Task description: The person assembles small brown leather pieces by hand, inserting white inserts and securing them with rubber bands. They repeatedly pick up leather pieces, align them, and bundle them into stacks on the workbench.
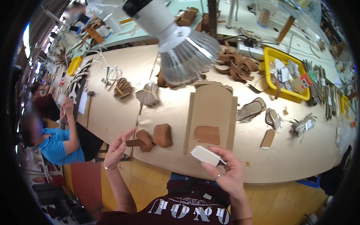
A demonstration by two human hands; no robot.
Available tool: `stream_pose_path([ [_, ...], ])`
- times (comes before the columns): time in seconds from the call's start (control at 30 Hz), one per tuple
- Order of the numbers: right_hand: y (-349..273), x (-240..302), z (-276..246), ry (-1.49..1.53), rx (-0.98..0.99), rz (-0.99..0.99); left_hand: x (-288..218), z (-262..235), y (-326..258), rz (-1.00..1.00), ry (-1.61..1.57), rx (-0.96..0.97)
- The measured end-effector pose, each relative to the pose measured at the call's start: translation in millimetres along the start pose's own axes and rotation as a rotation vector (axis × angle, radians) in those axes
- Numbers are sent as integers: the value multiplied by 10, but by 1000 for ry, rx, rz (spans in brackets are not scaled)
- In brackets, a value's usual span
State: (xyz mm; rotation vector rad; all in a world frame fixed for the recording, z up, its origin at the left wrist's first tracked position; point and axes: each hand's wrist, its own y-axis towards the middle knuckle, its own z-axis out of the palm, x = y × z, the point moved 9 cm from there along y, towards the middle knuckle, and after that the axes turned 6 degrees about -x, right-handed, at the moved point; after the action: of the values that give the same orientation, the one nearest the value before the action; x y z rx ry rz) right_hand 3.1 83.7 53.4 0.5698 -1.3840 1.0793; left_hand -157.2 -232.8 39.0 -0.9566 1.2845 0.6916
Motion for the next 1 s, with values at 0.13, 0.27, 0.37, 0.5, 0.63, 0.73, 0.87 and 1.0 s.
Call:
stream_pose_path([
  [0.13, -19, 59, -67, 20, 0, -33, -224, -193, 38, 136, 73, -345],
  [0.27, 3, 313, -205, -47, -63, -295, -414, 313, 200, 196, -320, -306],
  [0.37, -32, 511, -340, -132, -213, -532, -402, 977, 477, 95, -274, -201],
  [0.5, -83, 644, -449, -201, -299, -654, -527, 1709, 627, 38, -387, 28],
  [0.63, -72, 657, -460, -223, -282, -648, -617, 1898, 669, 34, -369, 45],
  [0.73, -49, 613, -449, -149, -254, -636, -606, 1892, 688, 32, -365, 33],
  [0.87, -7, 553, -448, -164, -225, -609, -541, 1916, 780, 29, -369, 27],
  [1.0, 17, 516, -500, -98, -216, -556, -471, 2017, 971, 18, -331, 23],
])
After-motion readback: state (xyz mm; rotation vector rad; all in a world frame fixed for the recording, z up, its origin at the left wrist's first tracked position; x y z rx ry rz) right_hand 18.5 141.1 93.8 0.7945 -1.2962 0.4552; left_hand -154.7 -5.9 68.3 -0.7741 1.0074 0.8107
